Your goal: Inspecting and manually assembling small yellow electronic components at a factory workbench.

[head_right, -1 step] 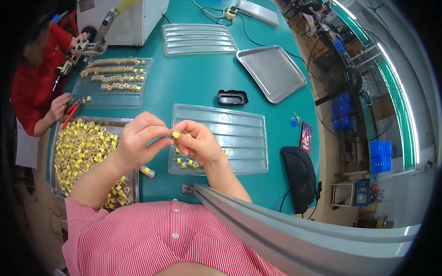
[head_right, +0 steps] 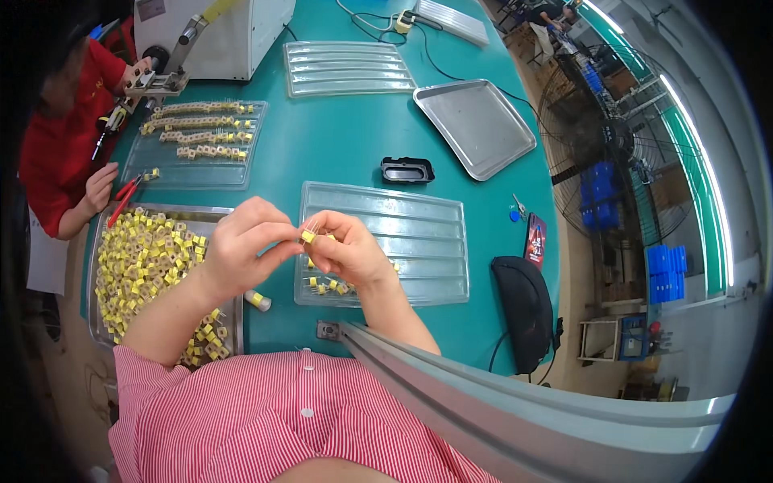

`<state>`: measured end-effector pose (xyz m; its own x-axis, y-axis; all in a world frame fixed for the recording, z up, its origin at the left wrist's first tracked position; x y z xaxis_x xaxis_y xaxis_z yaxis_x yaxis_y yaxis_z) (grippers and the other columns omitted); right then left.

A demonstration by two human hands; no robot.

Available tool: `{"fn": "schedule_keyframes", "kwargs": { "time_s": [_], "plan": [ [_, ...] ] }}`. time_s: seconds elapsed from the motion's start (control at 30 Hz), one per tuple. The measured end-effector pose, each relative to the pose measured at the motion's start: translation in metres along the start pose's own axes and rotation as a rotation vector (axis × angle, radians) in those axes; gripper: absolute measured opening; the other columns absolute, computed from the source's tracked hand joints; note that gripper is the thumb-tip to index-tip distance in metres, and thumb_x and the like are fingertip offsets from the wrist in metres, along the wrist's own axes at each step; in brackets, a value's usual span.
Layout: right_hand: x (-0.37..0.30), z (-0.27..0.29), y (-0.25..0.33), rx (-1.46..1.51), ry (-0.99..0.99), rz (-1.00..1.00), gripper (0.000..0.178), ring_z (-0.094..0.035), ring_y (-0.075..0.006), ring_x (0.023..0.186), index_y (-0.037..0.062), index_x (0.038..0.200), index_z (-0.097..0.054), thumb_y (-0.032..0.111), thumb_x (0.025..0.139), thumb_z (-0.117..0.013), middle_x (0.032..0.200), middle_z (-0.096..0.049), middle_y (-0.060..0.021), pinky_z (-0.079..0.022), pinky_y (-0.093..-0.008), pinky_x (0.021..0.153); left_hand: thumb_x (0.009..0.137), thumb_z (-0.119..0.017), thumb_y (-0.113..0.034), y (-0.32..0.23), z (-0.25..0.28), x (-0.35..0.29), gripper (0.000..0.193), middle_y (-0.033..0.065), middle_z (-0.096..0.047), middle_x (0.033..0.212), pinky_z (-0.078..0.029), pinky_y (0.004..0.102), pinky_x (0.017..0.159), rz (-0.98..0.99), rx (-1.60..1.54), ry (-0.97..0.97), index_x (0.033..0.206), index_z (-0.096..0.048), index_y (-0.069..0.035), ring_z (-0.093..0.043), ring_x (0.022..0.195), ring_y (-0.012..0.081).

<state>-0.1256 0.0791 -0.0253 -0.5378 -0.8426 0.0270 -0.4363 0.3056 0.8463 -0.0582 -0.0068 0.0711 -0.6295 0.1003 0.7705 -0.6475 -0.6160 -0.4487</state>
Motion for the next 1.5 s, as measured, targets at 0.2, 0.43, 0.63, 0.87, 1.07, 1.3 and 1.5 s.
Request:
{"fn": "schedule_keyframes", "kwargs": {
  "time_s": [0.2,0.43,0.63,0.87,1.07,1.3,1.5],
  "plan": [
    [-0.002,0.001,-0.001,0.045,0.051,-0.002,0.019,-0.040,-0.0063,0.043,-0.0022,0.089,-0.049,0.011,0.078,-0.055,0.068,-0.052,-0.0074,-0.030,-0.0182,0.039,0.059,-0.067,-0.007,-0.005,-0.002,0.000,0.019,0.0041,-0.053,0.070,-0.040,0.0293,0.053,-0.030,-0.005,0.005,0.073,-0.055,-0.005,-0.051,0.061,0.0196],
    [-0.002,0.000,-0.001,0.001,0.101,-0.038,0.015,-0.041,-0.0064,0.044,-0.0037,0.083,-0.051,0.008,0.075,-0.057,0.075,-0.052,-0.0105,-0.031,-0.0181,0.039,0.060,-0.066,-0.007,-0.003,-0.005,-0.003,0.017,0.0043,-0.053,0.069,-0.039,0.0299,0.054,-0.041,-0.039,0.063,0.073,-0.056,-0.005,-0.051,0.060,0.0199],
    [-0.005,0.000,0.005,-0.083,0.133,-0.031,0.014,-0.042,-0.0066,0.044,-0.0049,0.084,-0.051,0.004,0.074,-0.056,0.074,-0.053,-0.0111,-0.032,-0.0181,0.039,0.061,-0.066,-0.002,0.000,-0.009,0.002,0.014,0.0065,-0.054,0.067,-0.042,0.0289,0.054,0.067,-0.215,0.143,0.071,-0.057,-0.004,-0.053,0.062,0.0226],
    [-0.010,-0.005,-0.001,0.017,0.131,-0.028,0.015,-0.049,-0.0067,0.049,-0.0033,0.087,-0.053,0.002,0.074,-0.055,0.074,-0.056,-0.0073,-0.037,-0.0172,0.042,0.063,-0.067,-0.003,0.019,-0.020,-0.019,0.021,0.0071,-0.055,0.073,-0.043,0.0267,0.061,0.385,-0.455,0.118,0.080,-0.054,-0.002,-0.053,0.067,0.0167],
    [-0.008,-0.009,0.012,-0.096,0.132,0.056,0.014,-0.045,-0.0094,0.044,-0.0057,0.081,-0.055,-0.005,0.067,-0.053,0.078,-0.053,-0.0132,-0.035,-0.0185,0.037,0.069,-0.064,-0.003,0.027,-0.026,-0.025,0.016,0.0067,-0.052,0.076,-0.041,0.0241,0.062,0.445,-0.644,0.079,0.082,-0.053,-0.001,-0.050,0.069,0.0130],
    [-0.006,-0.015,0.018,-0.289,0.151,0.097,0.014,-0.048,-0.0100,0.048,-0.0049,0.080,-0.056,-0.006,0.066,-0.053,0.074,-0.053,-0.0119,-0.036,-0.0184,0.039,0.075,-0.058,-0.005,0.033,-0.034,-0.032,0.011,0.0056,-0.052,0.079,-0.042,0.0230,0.062,0.688,-0.797,0.126,0.082,-0.050,0.001,-0.050,0.071,0.0109],
    [-0.006,-0.018,0.021,-0.312,0.129,0.121,0.016,-0.051,-0.0088,0.055,-0.0026,0.088,-0.056,-0.003,0.071,-0.054,0.075,-0.054,-0.0074,-0.041,-0.0197,0.047,0.077,-0.056,-0.008,0.038,-0.044,-0.045,0.014,0.0048,-0.053,0.079,-0.042,0.0228,0.061,0.977,-1.082,0.080,0.086,-0.048,-0.001,-0.051,0.069,0.0098]
  ]
}}
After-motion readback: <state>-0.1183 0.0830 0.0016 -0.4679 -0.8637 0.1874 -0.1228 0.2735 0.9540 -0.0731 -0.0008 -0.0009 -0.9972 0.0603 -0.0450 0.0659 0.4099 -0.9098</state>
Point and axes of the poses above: each hand's wrist, its own x-axis towards the middle knuckle, its own z-axis out of the back of the hand, y = z × x, the point moved 8 cm from there along x, towards the middle knuckle
